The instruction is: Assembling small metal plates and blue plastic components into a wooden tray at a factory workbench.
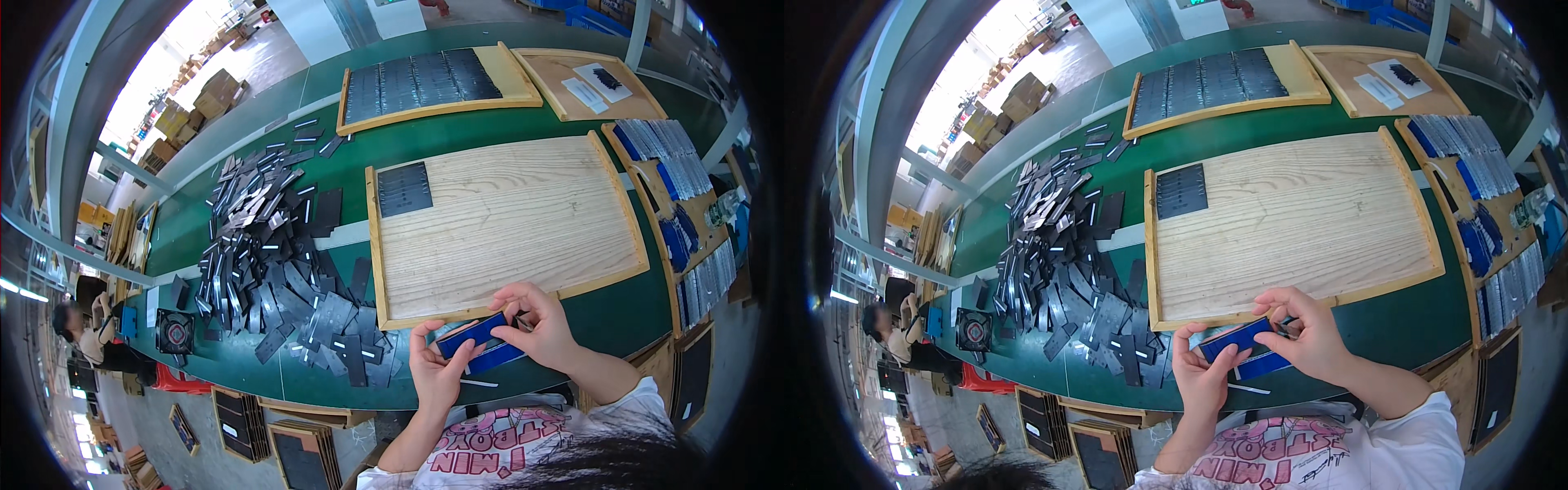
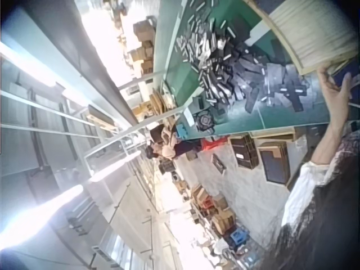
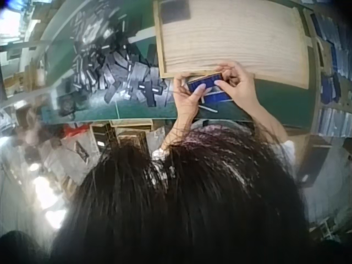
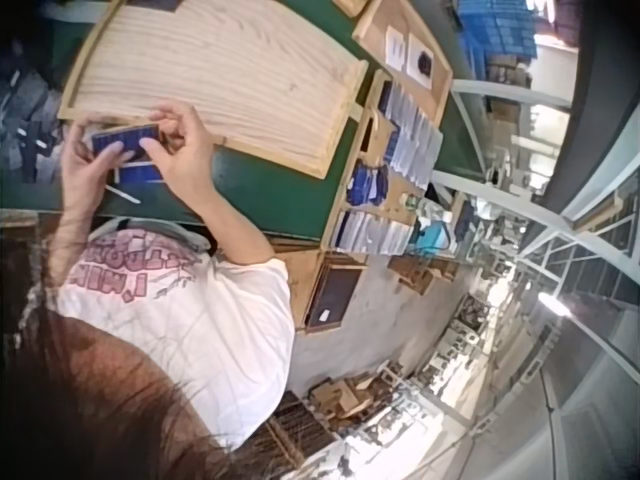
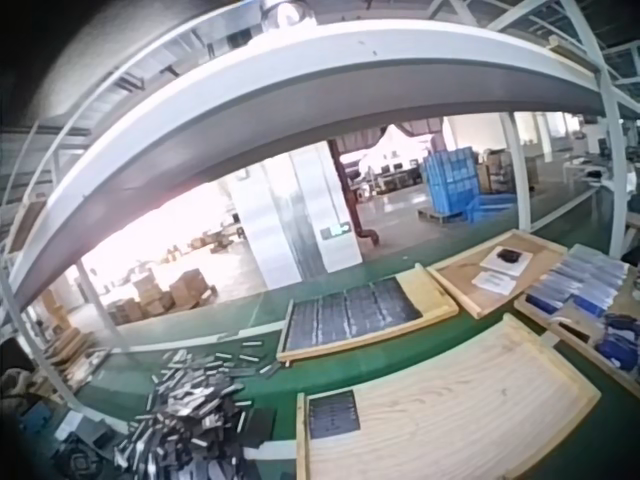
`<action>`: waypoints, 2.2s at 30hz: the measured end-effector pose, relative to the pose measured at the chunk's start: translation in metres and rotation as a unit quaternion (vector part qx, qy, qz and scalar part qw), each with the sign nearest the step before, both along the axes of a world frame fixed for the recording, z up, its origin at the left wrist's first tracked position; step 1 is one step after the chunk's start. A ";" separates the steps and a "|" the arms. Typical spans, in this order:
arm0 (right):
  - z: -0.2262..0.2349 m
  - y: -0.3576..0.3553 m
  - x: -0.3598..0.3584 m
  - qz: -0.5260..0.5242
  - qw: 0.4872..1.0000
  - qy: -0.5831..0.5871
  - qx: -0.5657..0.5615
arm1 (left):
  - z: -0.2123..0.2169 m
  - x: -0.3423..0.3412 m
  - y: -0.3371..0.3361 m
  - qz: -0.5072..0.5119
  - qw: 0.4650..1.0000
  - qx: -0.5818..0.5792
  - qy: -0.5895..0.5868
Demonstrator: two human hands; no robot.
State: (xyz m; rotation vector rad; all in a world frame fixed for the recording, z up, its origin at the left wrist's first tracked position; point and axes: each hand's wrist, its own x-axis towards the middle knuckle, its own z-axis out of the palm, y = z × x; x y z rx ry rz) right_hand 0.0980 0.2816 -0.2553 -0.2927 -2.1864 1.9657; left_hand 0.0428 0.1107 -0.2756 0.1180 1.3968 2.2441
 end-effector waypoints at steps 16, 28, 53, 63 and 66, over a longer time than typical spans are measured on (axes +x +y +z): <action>0.008 0.001 -0.007 -0.023 0.996 -0.010 0.090 | -0.008 0.023 0.005 -0.039 0.997 0.061 0.009; 0.005 0.021 -0.005 -0.057 0.996 0.009 -0.064 | -0.006 0.008 -0.005 0.040 0.997 0.059 0.011; 0.017 0.013 -0.098 0.112 0.936 0.127 0.310 | 0.011 -0.032 -0.083 0.175 0.785 -0.486 0.341; -0.034 0.023 -0.201 0.003 0.861 0.150 0.485 | 0.004 -0.037 -0.120 0.134 0.696 -0.604 0.365; -0.039 0.021 -0.209 -0.012 0.856 0.152 0.494 | 0.008 -0.037 -0.119 0.177 0.768 -0.521 0.329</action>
